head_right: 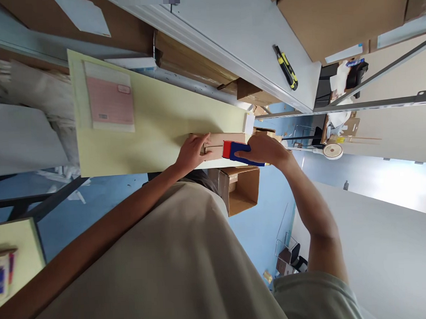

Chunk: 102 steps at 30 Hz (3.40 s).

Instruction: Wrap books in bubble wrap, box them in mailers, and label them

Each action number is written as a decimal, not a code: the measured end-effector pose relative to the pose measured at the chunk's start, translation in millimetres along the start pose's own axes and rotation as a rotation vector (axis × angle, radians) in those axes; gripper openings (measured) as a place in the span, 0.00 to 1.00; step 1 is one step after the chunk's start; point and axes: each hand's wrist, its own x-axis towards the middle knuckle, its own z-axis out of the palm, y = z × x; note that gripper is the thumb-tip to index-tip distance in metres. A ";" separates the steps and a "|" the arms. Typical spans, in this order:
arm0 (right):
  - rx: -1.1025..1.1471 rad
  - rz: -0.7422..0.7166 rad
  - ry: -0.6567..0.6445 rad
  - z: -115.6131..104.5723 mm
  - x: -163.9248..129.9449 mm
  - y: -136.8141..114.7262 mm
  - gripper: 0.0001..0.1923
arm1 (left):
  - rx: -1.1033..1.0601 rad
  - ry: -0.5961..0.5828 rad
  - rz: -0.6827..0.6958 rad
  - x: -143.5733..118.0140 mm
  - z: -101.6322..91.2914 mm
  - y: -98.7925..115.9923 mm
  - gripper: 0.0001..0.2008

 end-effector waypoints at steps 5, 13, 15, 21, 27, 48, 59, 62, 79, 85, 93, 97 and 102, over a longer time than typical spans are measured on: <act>-0.055 -0.064 0.007 -6.5 -5.8 -10.6 0.36 | 0.105 0.067 -0.004 -2.7 7.9 -1.7 0.42; -0.103 -0.255 0.117 -21.1 -18.1 -52.4 0.34 | 0.232 0.082 0.007 -4.0 8.4 1.0 0.35; -0.117 -0.251 0.119 -22.9 -15.4 -40.8 0.34 | 0.248 0.094 -0.005 -3.5 6.6 4.0 0.36; -0.115 -0.283 0.112 -16.6 -2.9 -1.4 0.36 | 0.350 0.088 0.032 2.2 0.8 9.7 0.26; -0.105 -0.377 0.153 -4.4 8.8 15.8 0.36 | 0.383 0.054 0.097 11.0 -9.5 1.6 0.17; -0.136 -0.326 0.053 -9.3 58.8 57.0 0.36 | 0.417 0.230 0.095 5.5 2.1 -16.3 0.37; -0.106 -0.370 -0.008 -24.6 111.7 75.7 0.38 | 0.409 0.206 -0.066 -1.1 3.1 -0.1 0.34; -0.109 -0.378 -0.008 -28.1 123.5 85.0 0.39 | 0.428 0.212 -0.100 -3.8 6.1 -1.2 0.33; -0.168 -0.417 -0.050 -66.7 157.0 143.3 0.39 | 0.544 0.338 -0.172 -9.6 16.4 6.8 0.31; -0.176 -0.480 -0.042 -63.8 182.5 147.1 0.36 | 0.502 0.345 -0.189 -7.0 15.3 15.2 0.32; 0.032 -0.579 -0.182 -21.5 212.2 164.1 0.35 | 0.489 0.109 -0.202 -10.8 -19.5 22.1 0.32; 0.123 -0.581 -0.187 6.4 212.3 165.3 0.34 | 0.502 -0.026 -0.218 -8.9 -38.6 40.4 0.36; 0.182 -0.601 -0.170 20.3 212.8 166.9 0.32 | 0.576 -0.127 -0.181 14.6 -11.0 63.8 0.53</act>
